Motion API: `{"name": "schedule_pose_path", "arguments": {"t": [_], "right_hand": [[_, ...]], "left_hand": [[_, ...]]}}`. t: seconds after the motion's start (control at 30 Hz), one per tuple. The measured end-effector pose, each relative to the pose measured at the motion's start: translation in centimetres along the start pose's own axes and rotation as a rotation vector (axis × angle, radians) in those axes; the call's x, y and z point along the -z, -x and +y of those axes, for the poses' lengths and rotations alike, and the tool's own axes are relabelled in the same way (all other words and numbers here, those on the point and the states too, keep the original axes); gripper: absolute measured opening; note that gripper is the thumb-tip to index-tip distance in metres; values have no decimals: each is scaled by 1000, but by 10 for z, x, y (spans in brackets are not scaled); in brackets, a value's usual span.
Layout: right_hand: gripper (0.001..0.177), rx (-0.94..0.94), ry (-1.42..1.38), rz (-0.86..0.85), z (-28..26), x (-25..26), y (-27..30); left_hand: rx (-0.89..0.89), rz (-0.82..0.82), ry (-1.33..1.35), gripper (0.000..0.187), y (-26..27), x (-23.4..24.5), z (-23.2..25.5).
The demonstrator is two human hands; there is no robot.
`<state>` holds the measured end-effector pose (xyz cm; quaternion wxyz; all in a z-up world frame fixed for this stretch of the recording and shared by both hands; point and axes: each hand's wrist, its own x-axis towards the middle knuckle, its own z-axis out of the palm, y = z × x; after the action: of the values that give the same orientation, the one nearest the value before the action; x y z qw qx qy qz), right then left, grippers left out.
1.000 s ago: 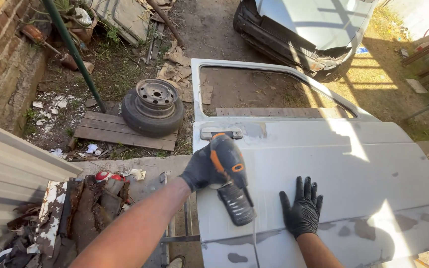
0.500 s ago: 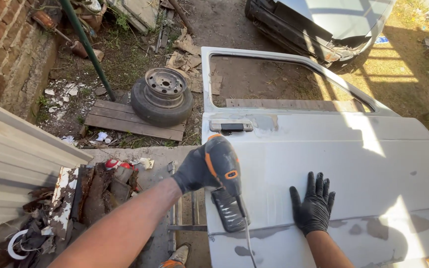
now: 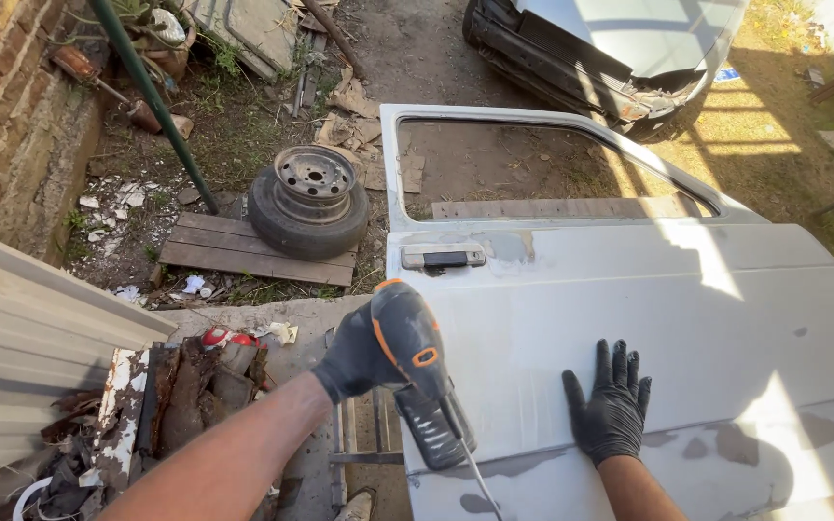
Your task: The person uses an electric orbital sander to smooth the surface of a white car door. They move the tool across the door panel in a consistent pattern while holding the door steady with their other hand.
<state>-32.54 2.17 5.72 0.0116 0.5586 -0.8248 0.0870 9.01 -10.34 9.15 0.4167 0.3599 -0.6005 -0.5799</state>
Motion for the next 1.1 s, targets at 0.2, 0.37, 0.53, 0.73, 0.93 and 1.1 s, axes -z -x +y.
{"name": "schedule_pose_path", "arguments": {"t": [0.2,0.37,0.53,0.73,0.93,1.1], "right_hand": [[90,10,23,12,1,-4,1],[89,48,53,31,7,-6,5],[91,-21,3,-27,2,0,5],[90,24,20,33,-3,0,2],[89,14,8,1,-7,7,0],[90,5,0,-5,-4,-1,1]], "left_hand": [[56,-38,-138,72,-47,-33,20],[40,69,-509,73,-120,-48,-18],[55,76,-328,92,-47,0,0],[-135,115,-437,87,-64,10,-51],[-117,-102,-690,111,-156,-92,-33],[-292,-146,-792,95,-123,-69,-50]]}}
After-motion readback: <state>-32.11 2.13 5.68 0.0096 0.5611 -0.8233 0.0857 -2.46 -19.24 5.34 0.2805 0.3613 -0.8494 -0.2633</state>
